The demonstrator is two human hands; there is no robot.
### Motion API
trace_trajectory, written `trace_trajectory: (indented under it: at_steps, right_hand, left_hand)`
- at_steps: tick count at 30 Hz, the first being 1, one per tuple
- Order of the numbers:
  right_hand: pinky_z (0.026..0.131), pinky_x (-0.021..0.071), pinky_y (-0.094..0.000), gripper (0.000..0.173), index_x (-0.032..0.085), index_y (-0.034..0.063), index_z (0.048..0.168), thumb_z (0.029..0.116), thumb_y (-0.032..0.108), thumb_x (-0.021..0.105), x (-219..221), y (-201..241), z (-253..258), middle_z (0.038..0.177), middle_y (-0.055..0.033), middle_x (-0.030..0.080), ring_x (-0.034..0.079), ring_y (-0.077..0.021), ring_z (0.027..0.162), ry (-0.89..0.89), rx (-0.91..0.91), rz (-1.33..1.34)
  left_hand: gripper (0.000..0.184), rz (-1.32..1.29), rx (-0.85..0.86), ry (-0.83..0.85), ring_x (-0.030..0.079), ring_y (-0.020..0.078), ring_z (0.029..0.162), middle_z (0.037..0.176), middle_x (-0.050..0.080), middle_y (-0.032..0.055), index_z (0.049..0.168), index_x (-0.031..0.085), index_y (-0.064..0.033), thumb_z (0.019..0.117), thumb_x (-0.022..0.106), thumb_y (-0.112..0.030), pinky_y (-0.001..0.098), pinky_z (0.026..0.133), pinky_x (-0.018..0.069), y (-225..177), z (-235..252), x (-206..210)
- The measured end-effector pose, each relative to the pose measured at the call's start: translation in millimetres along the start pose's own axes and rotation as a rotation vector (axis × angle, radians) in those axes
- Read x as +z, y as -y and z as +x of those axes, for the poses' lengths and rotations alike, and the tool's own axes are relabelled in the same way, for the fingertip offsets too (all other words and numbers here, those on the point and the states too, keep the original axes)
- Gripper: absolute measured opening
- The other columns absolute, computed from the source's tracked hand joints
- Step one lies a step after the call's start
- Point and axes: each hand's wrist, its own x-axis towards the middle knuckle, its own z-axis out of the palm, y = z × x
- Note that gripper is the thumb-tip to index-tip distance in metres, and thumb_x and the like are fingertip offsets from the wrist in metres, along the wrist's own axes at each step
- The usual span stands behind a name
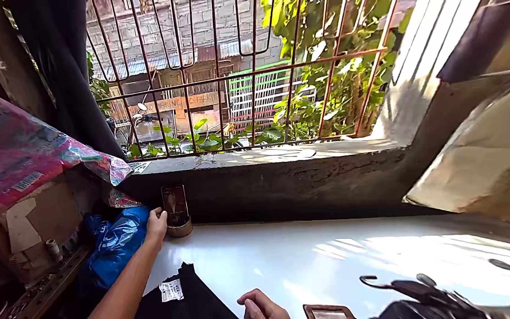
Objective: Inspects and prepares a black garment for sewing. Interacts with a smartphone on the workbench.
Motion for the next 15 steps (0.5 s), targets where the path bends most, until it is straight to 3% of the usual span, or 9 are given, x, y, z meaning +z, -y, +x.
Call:
trace_trajectory:
  at_steps: [3,5,6,7,8,10,13,15]
  right_hand:
    - [0.065,0.0512,-0.0255,0.030,0.069,-0.0056,0.111,0.1045,0.011,0.045,1.3,-1.0,6.7,0.081,-0.0091,0.066,0.059,-0.0090,0.065,-0.014,-0.037,-0.045]
    - [0.071,0.0518,-0.0290,0.032,0.070,-0.0040,0.111,0.1060,0.014,0.044,2.8,-0.4,6.8,0.085,-0.0107,0.067,0.060,-0.0122,0.071,0.001,-0.054,-0.071]
    - [0.071,0.0525,-0.0313,0.030,0.071,-0.0038,0.109,0.1059,0.013,0.046,5.0,-1.9,3.9,0.084,-0.0115,0.067,0.061,-0.0142,0.071,-0.013,-0.083,-0.083]
    - [0.070,0.0532,-0.0340,0.027,0.072,-0.0034,0.105,0.1052,0.011,0.049,6.6,-3.3,2.4,0.082,-0.0119,0.067,0.062,-0.0167,0.071,-0.029,-0.124,-0.097]
    - [0.070,0.0533,-0.0355,0.024,0.072,-0.0024,0.102,0.1044,0.010,0.051,8.4,-4.7,1.3,0.082,-0.0117,0.066,0.062,-0.0182,0.071,-0.045,-0.167,-0.109]
    - [0.072,0.0538,-0.0399,0.022,0.071,-0.0027,0.101,0.1034,0.008,0.052,11.0,-5.5,-1.4,0.084,-0.0135,0.066,0.065,-0.0221,0.075,-0.045,-0.224,-0.118]
    - [0.078,0.0552,-0.0460,0.022,0.070,-0.0050,0.105,0.1033,0.007,0.051,11.3,-4.6,-6.3,0.091,-0.0184,0.068,0.068,-0.0282,0.082,-0.020,-0.271,-0.136]
    - [0.077,0.0548,-0.0462,0.022,0.070,-0.0060,0.107,0.1025,0.005,0.051,11.7,-2.8,-9.6,0.093,-0.0199,0.068,0.067,-0.0292,0.081,-0.042,-0.283,-0.136]
  left_hand:
    - [0.046,0.261,0.245,0.235,0.046,0.0356,0.140,0.152,0.047,0.0229,0.149,0.045,-0.0001,0.1071,0.050,-0.018,0.0550,0.114,0.0371,-37.8,-77.9,-51.1]
    - [0.051,0.628,0.512,0.346,0.046,0.0328,0.142,0.150,0.052,0.0149,0.145,0.055,-0.0073,0.1022,0.052,-0.036,0.0566,0.113,0.0407,-43.2,-140.9,-96.1]
    - [0.058,0.788,0.615,0.374,0.043,0.0377,0.144,0.151,0.053,0.0151,0.143,0.059,-0.0094,0.1001,0.050,-0.047,0.0608,0.114,0.0367,-39.6,-174.1,-118.5]
    - [0.065,0.914,0.648,0.414,0.037,0.0482,0.146,0.152,0.050,0.0209,0.143,0.059,-0.0083,0.0997,0.048,-0.055,0.0693,0.114,0.0311,-36.6,-207.1,-140.0]
    - [0.071,1.011,0.593,0.476,0.030,0.0587,0.145,0.154,0.044,0.0288,0.146,0.055,-0.0044,0.0997,0.049,-0.058,0.0773,0.111,0.0254,-36.7,-239.0,-157.9]
    - [0.079,1.100,0.389,0.545,0.020,0.0691,0.143,0.156,0.032,0.0401,0.153,0.044,0.0031,0.0988,0.056,-0.053,0.0812,0.111,0.0179,-29.7,-288.5,-179.3]
    - [0.084,1.079,0.212,0.503,0.018,0.0673,0.145,0.158,0.029,0.0383,0.158,0.033,0.0028,0.0971,0.061,-0.047,0.0838,0.109,0.0144,17.5,-323.2,-179.4]
    - [0.080,1.050,0.313,0.354,0.021,0.0654,0.145,0.157,0.036,0.0338,0.157,0.037,0.0015,0.0937,0.060,-0.041,0.0884,0.103,0.0092,62.0,-331.7,-166.5]
